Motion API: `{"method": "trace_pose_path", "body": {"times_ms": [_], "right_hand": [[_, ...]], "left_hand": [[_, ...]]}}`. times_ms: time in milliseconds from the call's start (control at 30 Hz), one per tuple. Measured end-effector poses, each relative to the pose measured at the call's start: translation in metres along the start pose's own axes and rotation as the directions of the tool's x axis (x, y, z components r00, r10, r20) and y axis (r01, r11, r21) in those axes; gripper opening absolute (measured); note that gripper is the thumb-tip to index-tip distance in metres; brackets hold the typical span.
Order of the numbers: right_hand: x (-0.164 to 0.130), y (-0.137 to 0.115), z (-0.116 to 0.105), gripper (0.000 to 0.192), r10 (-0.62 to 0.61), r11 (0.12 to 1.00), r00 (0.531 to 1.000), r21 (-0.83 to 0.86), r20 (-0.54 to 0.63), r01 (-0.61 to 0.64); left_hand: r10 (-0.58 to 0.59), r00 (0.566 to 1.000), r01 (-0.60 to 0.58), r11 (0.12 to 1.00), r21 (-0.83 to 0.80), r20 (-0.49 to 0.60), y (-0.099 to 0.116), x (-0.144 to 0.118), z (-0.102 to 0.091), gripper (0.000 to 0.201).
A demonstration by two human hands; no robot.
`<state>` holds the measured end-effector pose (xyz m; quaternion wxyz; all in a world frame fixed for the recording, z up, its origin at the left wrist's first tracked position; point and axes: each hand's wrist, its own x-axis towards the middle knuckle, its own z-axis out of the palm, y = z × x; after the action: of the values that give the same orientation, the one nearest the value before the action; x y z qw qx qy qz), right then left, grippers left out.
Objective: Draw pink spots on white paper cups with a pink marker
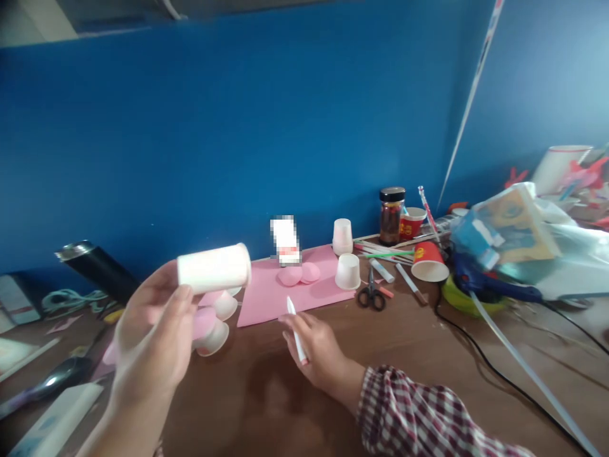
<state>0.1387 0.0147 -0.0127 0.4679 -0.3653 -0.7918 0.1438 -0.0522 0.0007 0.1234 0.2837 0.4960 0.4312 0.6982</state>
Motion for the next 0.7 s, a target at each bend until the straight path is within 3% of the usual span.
{"method": "trace_pose_path", "body": {"times_ms": [100,167,233,300,433,533,700], "right_hand": [[-0.001,-0.003,-0.002,0.029,-0.148,0.972,0.967,-0.149,0.208,0.181],[-0.001,-0.006,-0.003,0.026,-0.266,0.918,0.905,-0.199,0.333,0.343],[-0.001,-0.009,-0.002,0.024,-0.325,0.872,0.857,-0.225,0.399,0.435],[-0.001,-0.01,0.001,0.023,-0.267,0.874,0.866,-0.272,0.423,0.403],[0.0,-0.009,0.01,0.019,-0.166,0.896,0.878,-0.303,0.449,0.325],[0.0,-0.008,0.014,0.01,-0.205,0.889,0.88,-0.296,0.428,0.35],[0.0,-0.005,0.025,0.004,-0.304,0.886,0.896,-0.251,0.322,0.391]], "left_hand": [[0.044,0.99,-0.048,0.999,0.022,0.134,-0.005,0.017,0.043,0.046],[0.034,0.96,-0.05,0.998,0.05,0.276,-0.017,0.033,0.073,0.043],[0.046,0.939,-0.095,0.988,0.126,0.341,-0.033,0.051,0.101,0.044],[0.066,0.92,-0.164,0.96,0.227,0.388,-0.049,0.069,0.127,0.047],[0.092,0.932,-0.215,0.919,0.329,0.351,-0.074,0.097,0.172,0.05],[0.107,0.918,-0.288,0.843,0.455,0.383,-0.085,0.108,0.201,0.046],[0.052,0.905,-0.308,0.766,0.564,0.422,-0.099,0.12,0.237,0.051]]}}
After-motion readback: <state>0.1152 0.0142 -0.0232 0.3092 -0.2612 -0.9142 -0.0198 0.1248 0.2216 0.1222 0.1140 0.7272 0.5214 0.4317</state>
